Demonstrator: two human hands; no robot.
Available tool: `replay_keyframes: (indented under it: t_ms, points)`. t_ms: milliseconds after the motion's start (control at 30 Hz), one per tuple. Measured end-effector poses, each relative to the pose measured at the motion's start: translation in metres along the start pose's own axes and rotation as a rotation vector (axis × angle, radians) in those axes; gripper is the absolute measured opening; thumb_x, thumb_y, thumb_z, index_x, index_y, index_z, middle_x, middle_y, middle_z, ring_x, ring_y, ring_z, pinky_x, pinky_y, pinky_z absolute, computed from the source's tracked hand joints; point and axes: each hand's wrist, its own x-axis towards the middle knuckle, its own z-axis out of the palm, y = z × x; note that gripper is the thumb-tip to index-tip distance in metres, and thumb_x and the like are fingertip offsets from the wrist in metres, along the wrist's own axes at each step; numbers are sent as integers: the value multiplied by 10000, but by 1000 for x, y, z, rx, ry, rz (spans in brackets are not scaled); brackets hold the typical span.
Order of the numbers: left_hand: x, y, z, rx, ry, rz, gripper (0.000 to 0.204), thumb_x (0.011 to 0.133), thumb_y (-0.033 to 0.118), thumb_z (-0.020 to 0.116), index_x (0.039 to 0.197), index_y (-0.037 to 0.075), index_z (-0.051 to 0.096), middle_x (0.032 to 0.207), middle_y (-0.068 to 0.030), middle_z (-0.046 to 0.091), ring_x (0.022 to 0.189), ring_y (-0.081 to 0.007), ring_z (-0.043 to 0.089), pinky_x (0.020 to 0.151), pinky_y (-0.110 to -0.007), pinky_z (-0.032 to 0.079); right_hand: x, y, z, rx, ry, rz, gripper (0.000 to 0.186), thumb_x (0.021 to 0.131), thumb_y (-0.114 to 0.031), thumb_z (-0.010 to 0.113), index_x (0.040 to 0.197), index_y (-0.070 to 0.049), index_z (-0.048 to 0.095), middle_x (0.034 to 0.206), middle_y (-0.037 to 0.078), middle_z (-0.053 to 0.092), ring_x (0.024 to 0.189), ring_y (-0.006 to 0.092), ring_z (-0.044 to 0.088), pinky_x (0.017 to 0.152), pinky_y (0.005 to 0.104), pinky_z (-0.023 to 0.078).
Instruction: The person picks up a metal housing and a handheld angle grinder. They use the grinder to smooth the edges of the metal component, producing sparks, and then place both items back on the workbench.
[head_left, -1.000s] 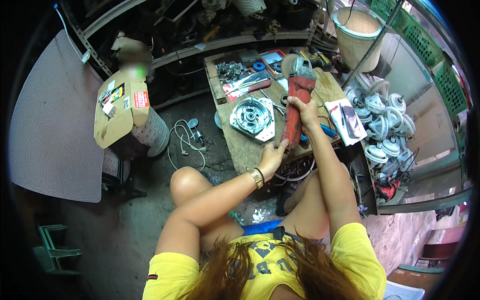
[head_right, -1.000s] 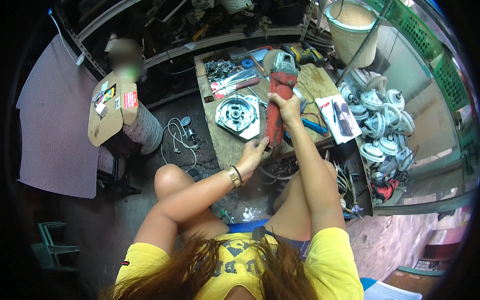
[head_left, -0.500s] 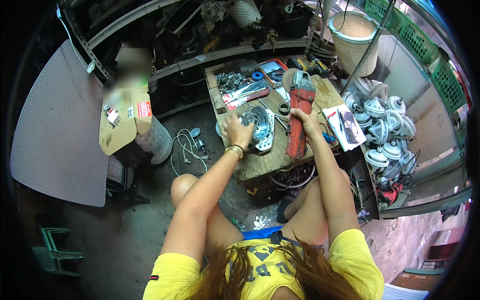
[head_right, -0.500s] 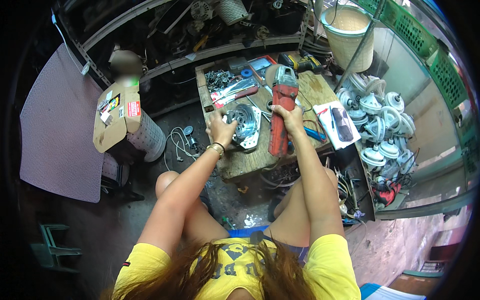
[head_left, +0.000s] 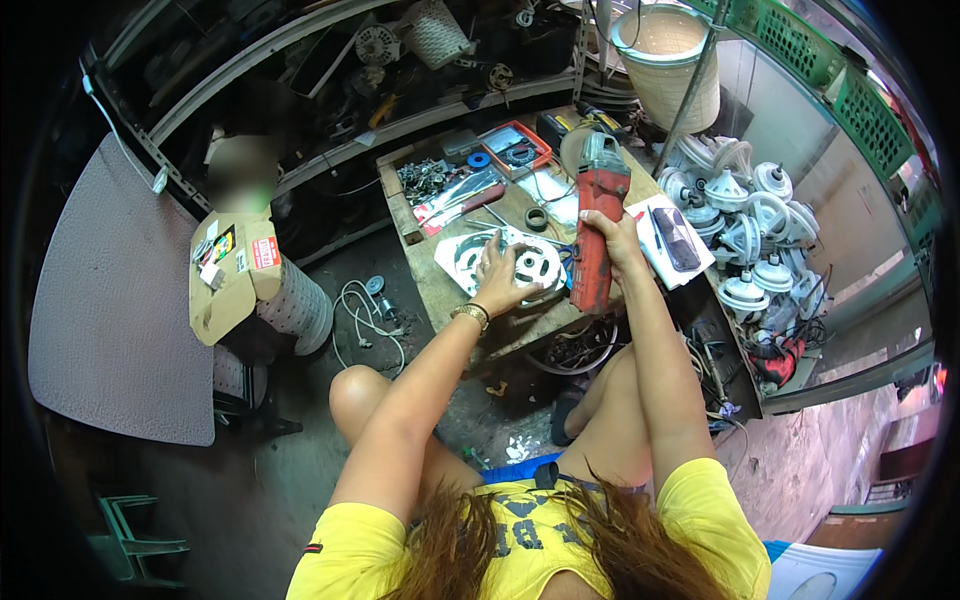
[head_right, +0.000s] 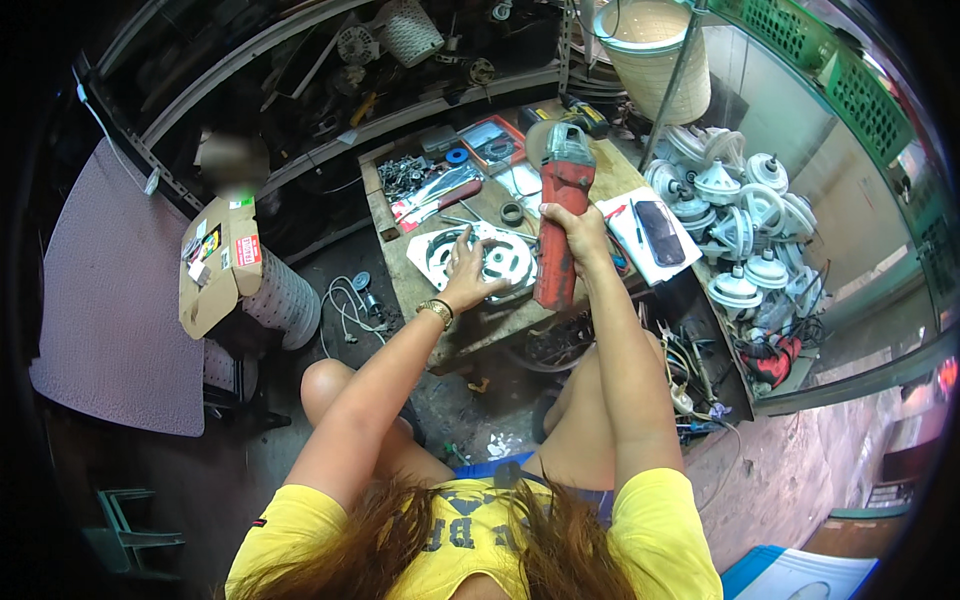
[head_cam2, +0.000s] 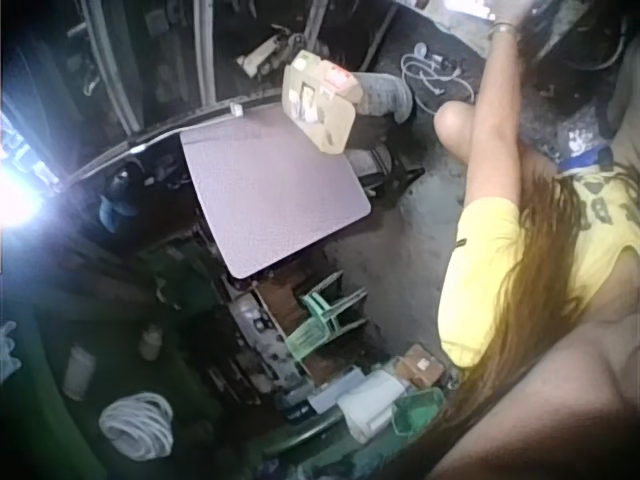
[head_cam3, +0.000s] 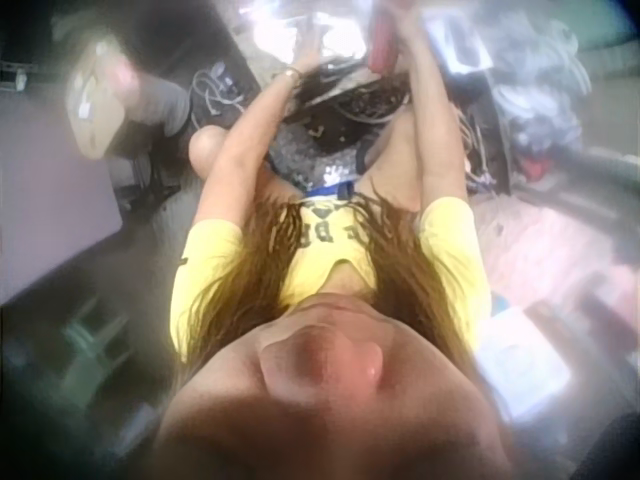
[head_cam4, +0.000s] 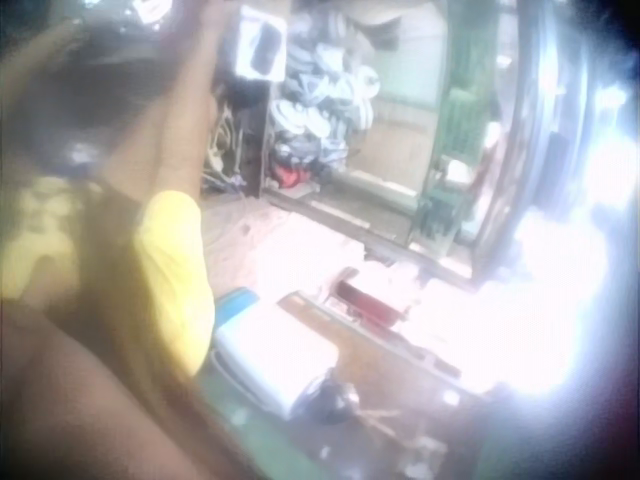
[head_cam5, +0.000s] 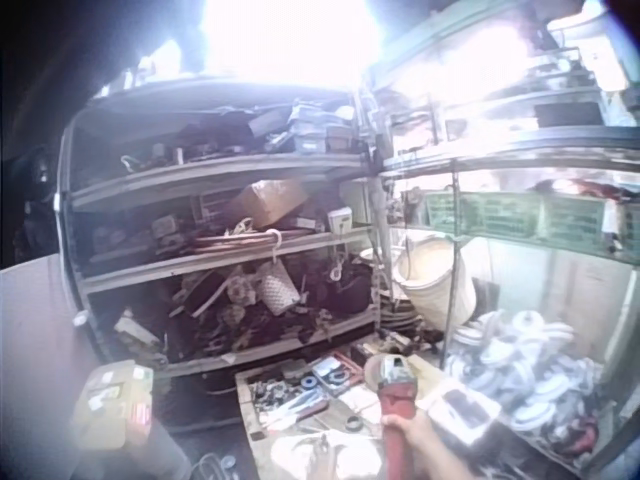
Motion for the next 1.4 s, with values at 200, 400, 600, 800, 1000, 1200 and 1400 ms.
replay_keyframes:
  t_ms: [200, 400, 600, 800, 1000, 1200, 1400]
  points:
    - [11, 23, -6, 300, -117, 144, 1027, 567, 633, 764, 1354, 84, 395, 1370, -213, 376, 1293, -423, 348, 1007, -602, 292, 0, -3, -23, 50, 31, 10, 316, 731, -150, 769, 954, 2, 605, 772, 59, 630, 600, 146, 610, 550, 291, 519]
    - [29, 11, -55, -101, 163, 84, 1041, 559, 565, 810, 1411, 170, 362, 1304, -275, 404, 1200, -449, 424, 1011, -542, 337, 2, -8, -21, 0, 30, -37, 326, 727, -158, 774, 949, 19, 613, 778, 67, 638, 626, 148, 621, 556, 299, 520]
    - [10, -10, -125, -708, 133, -372, 952, 729, 498, 732, 1465, 103, 275, 1429, -225, 350, 1333, -304, 362, 1077, -382, 312, -3, 11, -6, -64, -34, 22, 380, 707, -152, 795, 986, 22, 604, 786, 83, 643, 589, 168, 620, 526, 317, 522]
    - [6, -37, -121, -822, 136, -484, 890, 753, 511, 694, 1475, 164, 307, 1428, -168, 380, 1308, -289, 385, 1045, -402, 345, -19, 27, 40, -202, -164, 32, 491, 673, -153, 819, 1068, 24, 590, 921, 91, 658, 754, 160, 630, 669, 306, 530]
    - [8, -51, -113, -1111, 116, -501, 891, 841, 542, 580, 1487, 32, 241, 1499, -162, 329, 1388, -277, 288, 1114, -389, 237, -15, 37, 57, -106, -267, 144, 476, 681, -176, 807, 1063, 10, 592, 899, 78, 649, 721, 154, 624, 652, 303, 525]
    - [10, -44, -113, -1209, 140, -527, 580, 891, 524, 529, 1314, 135, 454, 1206, -28, 563, 1071, -155, 557, 899, -330, 448, -11, 56, 66, -86, -323, 192, 492, 694, -185, 804, 1094, -11, 576, 923, 74, 644, 730, 157, 624, 659, 308, 527]
    - [13, -39, -105, -1187, 122, -579, 540, 892, 583, 493, 1242, 172, 524, 1095, 10, 622, 955, -118, 585, 860, -332, 429, -13, 54, 74, -75, -356, 210, 461, 709, -180, 785, 1083, -14, 572, 899, 66, 632, 714, 152, 620, 632, 302, 530]
